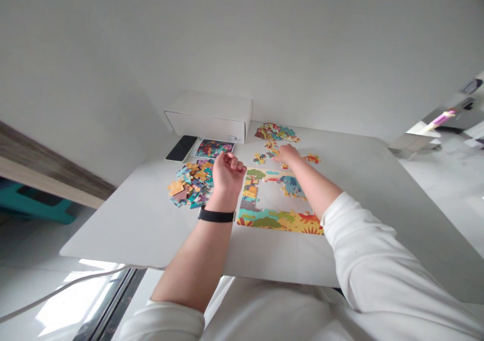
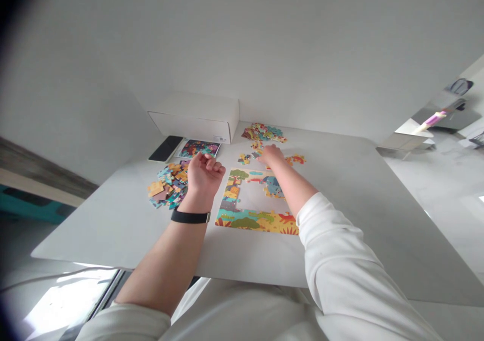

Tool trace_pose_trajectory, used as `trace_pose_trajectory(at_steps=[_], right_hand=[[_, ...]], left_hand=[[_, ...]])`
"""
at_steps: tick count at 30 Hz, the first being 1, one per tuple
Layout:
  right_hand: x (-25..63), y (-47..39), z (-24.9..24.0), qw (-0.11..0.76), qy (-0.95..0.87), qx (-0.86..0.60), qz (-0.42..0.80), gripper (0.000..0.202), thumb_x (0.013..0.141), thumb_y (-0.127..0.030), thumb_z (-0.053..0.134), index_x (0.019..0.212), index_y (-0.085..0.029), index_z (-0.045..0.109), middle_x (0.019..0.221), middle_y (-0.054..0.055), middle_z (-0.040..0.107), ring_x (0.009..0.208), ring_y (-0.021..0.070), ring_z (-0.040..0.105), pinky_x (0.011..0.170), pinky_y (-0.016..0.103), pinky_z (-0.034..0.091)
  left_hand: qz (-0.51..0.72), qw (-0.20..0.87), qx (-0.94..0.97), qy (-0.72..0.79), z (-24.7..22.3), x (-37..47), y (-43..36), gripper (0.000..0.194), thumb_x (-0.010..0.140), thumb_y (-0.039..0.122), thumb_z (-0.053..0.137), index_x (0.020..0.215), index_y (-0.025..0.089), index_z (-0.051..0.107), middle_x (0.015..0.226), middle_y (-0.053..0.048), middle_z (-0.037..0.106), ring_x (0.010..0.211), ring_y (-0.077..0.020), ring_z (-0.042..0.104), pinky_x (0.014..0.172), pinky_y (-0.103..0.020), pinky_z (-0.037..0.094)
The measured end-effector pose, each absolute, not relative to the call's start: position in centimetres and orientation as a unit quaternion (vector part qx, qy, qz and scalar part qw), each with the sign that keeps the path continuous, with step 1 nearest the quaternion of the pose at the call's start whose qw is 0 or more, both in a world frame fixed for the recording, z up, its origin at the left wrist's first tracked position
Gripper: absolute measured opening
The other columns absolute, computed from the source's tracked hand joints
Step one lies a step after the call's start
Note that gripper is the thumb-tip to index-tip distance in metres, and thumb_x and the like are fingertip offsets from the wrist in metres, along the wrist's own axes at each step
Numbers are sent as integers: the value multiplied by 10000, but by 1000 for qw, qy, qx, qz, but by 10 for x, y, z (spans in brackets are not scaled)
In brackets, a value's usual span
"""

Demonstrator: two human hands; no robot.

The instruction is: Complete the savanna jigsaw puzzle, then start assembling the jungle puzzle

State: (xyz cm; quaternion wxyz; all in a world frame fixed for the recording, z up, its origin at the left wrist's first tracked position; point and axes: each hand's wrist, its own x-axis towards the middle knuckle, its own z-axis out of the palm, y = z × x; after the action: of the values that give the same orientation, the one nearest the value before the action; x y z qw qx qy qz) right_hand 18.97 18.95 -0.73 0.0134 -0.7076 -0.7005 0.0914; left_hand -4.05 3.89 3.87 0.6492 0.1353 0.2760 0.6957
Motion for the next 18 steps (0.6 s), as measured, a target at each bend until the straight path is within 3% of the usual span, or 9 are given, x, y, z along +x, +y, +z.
trace_pose_trajectory(at_steps=[5, 8, 13, 18], right_hand=[[190, 187, -9, 44, -704, -701, 101, 595, 735, -482, 935, 1220, -195, 745, 1297, 197, 736, 1160, 350, 737, 968, 440, 600], [187, 178, -9, 97, -687, -711, 114, 564, 766, -359, 908, 1264, -205, 692, 1289, 156, 755, 1163, 316, 729, 963, 397, 582], [189, 162, -5, 241, -654, -698, 162, 187, 904, -177, 666, 1084, -223, 679, 1078, 62, 790, 1020, 231, 738, 917, 338, 550], [211, 132, 10, 398, -611, -620, 290, 180, 846, -232, 722, 1003, -239, 634, 886, -8, 724, 803, 196, 727, 780, 331, 561]], left_hand=[[695, 652, 122, 279, 40, -40, 38, 350, 1042, 401, 575, 744, 224, 525, 522, 69, 343, 458, -102, 387, 536, -244, 381], [692, 652, 136, 277, 39, -41, 38, 343, 1024, 422, 618, 754, 229, 532, 535, 69, 348, 464, -107, 400, 541, -249, 384], [685, 658, 150, 275, 39, -40, 38, 340, 1005, 424, 644, 750, 226, 537, 542, 68, 357, 470, -107, 418, 545, -249, 400], [663, 662, 205, 282, 40, -35, 37, 295, 959, 432, 697, 795, 220, 575, 571, 67, 436, 501, -99, 470, 549, -228, 419]])
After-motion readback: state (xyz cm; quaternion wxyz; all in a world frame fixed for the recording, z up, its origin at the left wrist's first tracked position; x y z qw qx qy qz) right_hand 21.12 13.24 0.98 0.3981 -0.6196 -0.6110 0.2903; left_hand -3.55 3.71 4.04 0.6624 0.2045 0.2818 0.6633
